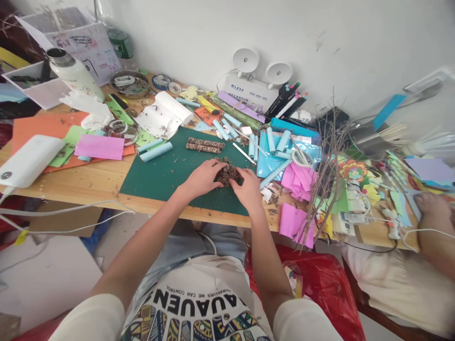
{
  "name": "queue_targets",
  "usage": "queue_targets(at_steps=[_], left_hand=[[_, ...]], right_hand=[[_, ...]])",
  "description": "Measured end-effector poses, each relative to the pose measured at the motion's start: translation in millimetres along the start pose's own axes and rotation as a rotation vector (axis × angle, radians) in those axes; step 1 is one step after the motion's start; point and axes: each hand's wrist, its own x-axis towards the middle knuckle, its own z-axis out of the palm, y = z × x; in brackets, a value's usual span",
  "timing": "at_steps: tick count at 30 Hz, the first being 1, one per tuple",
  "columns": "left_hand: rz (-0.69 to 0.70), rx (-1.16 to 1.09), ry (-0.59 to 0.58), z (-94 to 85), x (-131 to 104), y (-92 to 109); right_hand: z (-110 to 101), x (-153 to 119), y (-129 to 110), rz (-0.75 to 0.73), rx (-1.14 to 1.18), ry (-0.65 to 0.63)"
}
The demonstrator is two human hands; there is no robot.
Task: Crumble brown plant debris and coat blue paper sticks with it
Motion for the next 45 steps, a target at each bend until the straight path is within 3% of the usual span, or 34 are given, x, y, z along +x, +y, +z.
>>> queue_targets(at_steps=[6, 10, 14, 17, 22, 26, 32, 37, 41, 45], left_hand=[[-0.020, 0.008, 0.055, 14.1, 9.1, 9.1], [-0.066, -0.009, 0.098, 13.6, 5.4, 7.5], [-0.066, -0.138, 0.168, 10.2, 3.2, 4.7], [-0.055, -0.248, 0.203, 12.6, 4.8, 6.0], [-0.118, -0.333, 0.257, 21.2, 4.9, 7.5], [-0.201, -0.333, 0.316, 19.9, 1.2, 3.7], [-0.059, -0.119, 0.237, 7.5, -8.9, -2.4], [-0.041, 0.020, 0.111, 9.0, -9.7, -4.4], [-0.019, 0.003, 0.104, 16.2, -2.4, -1.6], [-0.133, -0.179, 0.268, 17.1, 0.8, 0.9]], right_hand=[[14.9, 7.4, -2.1, -0.051, 0.049, -0.005], [8.8, 8.5, 0.2, -0.022, 0.232, 0.083], [-1.6, 5.9, -4.6, -0.040, 0.433, 0.020], [1.3, 4.1, -12.1, -0.047, 0.447, 0.004], [18.2, 5.9, -11.7, 0.087, 0.452, 0.105], [16.6, 9.5, -3.5, 0.179, 0.534, 0.138], [1.8, 5.9, -7.0, -0.027, 0.297, -0.008], [10.8, 6.7, -9.3, -0.159, 0.056, -0.086], [16.9, 12.0, -8.4, -0.090, 0.035, -0.062], [13.9, 13.1, -4.2, 0.080, 0.318, 0.075]])
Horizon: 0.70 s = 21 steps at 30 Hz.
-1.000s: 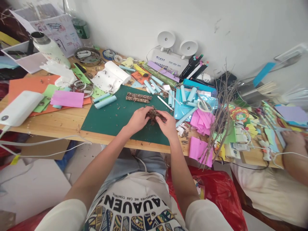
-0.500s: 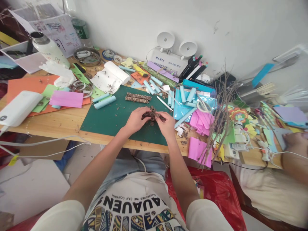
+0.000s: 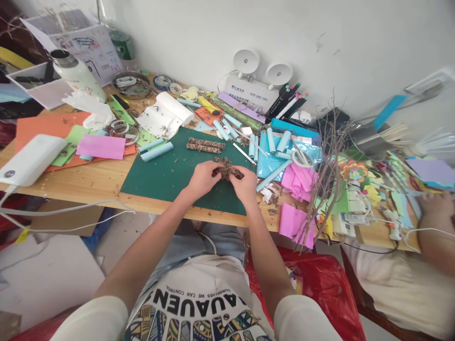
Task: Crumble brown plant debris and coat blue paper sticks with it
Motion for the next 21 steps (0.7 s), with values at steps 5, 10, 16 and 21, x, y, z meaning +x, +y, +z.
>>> queue_targets(at_steps=[5, 10, 16, 21], left_hand=[[-0.067, -0.219, 0.081, 1.8, -2.1, 8.0], [-0.063, -0.294, 0.066, 10.6, -6.6, 12.1], [-0.168, -0.382, 0.135, 16.6, -9.7, 6.5], [-0.231, -0.437, 0.180, 10.9, -8.2, 7.8]], right_hand=[[2.3, -7.2, -3.3, 0.038, 0.278, -0.003], [12.2, -12.8, -9.8, 0.105, 0.315, 0.089], [18.4, -7.2, -0.8, 0.201, 0.386, 0.112], [17.7, -3.7, 0.3, 0.238, 0.446, 0.193]])
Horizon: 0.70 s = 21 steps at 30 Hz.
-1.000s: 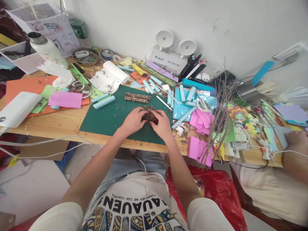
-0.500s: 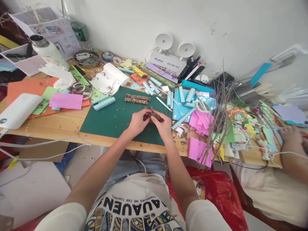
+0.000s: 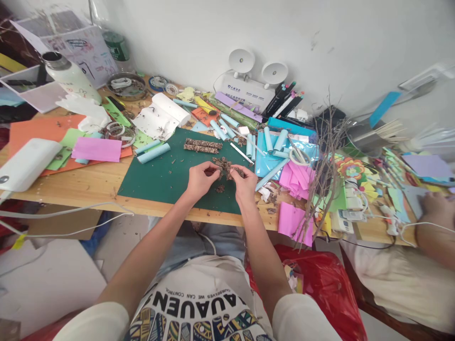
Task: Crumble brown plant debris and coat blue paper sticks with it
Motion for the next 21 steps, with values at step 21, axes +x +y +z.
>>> queue_targets(at_steps=[21], left_hand=[[-0.020, -0.166, -0.081, -3.4, 6.5, 5.8]], right_hand=[[1.4, -6.9, -12.0, 0.220, 0.432, -0.069]])
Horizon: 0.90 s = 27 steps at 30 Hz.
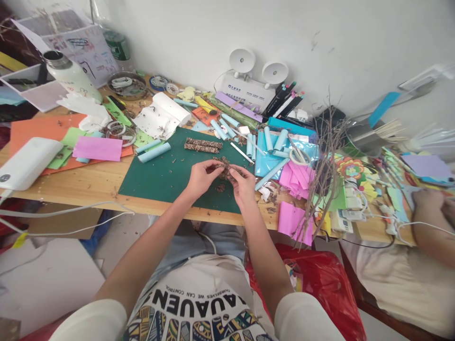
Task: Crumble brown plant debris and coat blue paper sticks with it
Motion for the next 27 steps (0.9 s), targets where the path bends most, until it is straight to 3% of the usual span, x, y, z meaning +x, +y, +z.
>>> queue_targets(at_steps=[5, 9, 15, 20, 22, 27], left_hand=[[0.050, 0.075, -0.097, -2.3, -0.4, 4.6], [0.036, 0.156, -0.088, -0.2, -0.9, 0.7], [0.085, 0.268, -0.005, -8.7, 4.3, -8.7], [0.349, 0.548, -0.230, -20.9, 5.1, -2.4], [0.409, 0.642, -0.252, -24.8, 1.8, 2.7], [0.439, 0.879, -0.315, -29.9, -9.3, 10.5]], right_hand=[[-3.2, -4.7, 1.6, -0.094, -0.087, -0.051], [-2.9, -6.8, 6.8, -0.167, -0.233, -0.024], [-7.2, -2.8, 7.0, -0.147, -0.203, 0.051], [-16.1, -3.8, -9.5, -0.403, -0.665, -0.134], [-20.3, -5.1, -15.9, -0.477, -0.804, -0.219], [-32.7, -0.5, -16.6, -0.380, -0.709, -0.256]])
